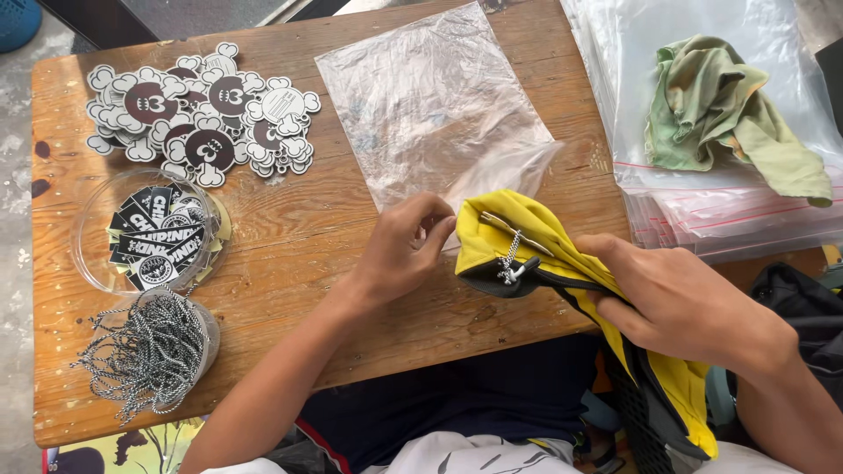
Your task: The person attaches a skull-shaped charm to a yellow bag, then wipes a plastic bag with a cloth. They place the yellow bag and a sticker into the plastic bag and seal it. Next, they wipe a black bag with the cloth and attach a charm to it.
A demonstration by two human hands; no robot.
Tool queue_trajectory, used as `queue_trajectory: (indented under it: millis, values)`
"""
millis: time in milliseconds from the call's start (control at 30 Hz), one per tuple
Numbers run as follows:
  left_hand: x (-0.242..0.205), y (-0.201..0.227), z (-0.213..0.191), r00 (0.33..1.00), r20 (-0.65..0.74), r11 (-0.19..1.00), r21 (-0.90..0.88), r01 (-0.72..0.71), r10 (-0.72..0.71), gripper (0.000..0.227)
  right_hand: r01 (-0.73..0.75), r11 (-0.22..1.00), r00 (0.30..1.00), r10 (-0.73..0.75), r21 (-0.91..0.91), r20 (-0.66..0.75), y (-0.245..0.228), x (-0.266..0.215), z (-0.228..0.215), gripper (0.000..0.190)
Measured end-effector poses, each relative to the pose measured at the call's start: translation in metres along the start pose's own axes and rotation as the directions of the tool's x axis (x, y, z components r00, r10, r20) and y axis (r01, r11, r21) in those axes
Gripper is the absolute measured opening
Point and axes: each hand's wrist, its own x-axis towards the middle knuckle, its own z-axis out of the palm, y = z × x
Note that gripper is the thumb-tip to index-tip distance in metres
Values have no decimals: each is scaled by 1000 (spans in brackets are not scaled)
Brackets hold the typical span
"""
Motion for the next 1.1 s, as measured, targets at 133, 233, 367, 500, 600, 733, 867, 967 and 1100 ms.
queue_trajectory:
  millis: [133, 233, 367, 500, 600, 733, 867, 967, 1100]
  values:
    - [1, 10, -2, 996, -69, 998, 43, -45, 48, 10, -33, 999, 999, 33, -5, -19, -3, -1, -1, 51]
    - [2, 13, -4, 993, -104, 996, 69, -56, 63, 11, 95, 995, 995, -95, 3, -39, -3, -4, 1, 49]
    - [4, 27, -8, 983, -97, 988, -1, -156, 155, 11, -18, 1000, 1000, 18, 3, -23, -11, 3, 4, 51]
    - [7, 38, -13, 973, -26, 967, -108, -231, 230, 9, -100, 994, 989, 96, -31, -114, -20, 17, 13, 50]
    - [7, 41, -4, 953, 23, 951, -74, -299, 301, 5, -112, 994, 990, 112, 9, -87, -35, 33, 12, 57]
    - [9, 43, 4, 909, 28, 908, 50, -417, 416, 9, -101, 992, 980, 113, 80, -166, -45, 55, 15, 51]
    - [3, 35, -3, 902, 81, 872, 231, -431, 424, 6, -296, 892, 936, 343, 342, -84, -61, 60, -2, 71]
    - [-1, 27, -7, 917, 121, 852, 341, -397, 379, 11, -269, 935, 928, 316, 229, -199, -50, 59, 17, 62]
    - [-8, 27, -7, 959, 277, 820, 532, -211, 67, 68, -264, 941, 959, 232, -212, -163, -44, 36, 8, 76]
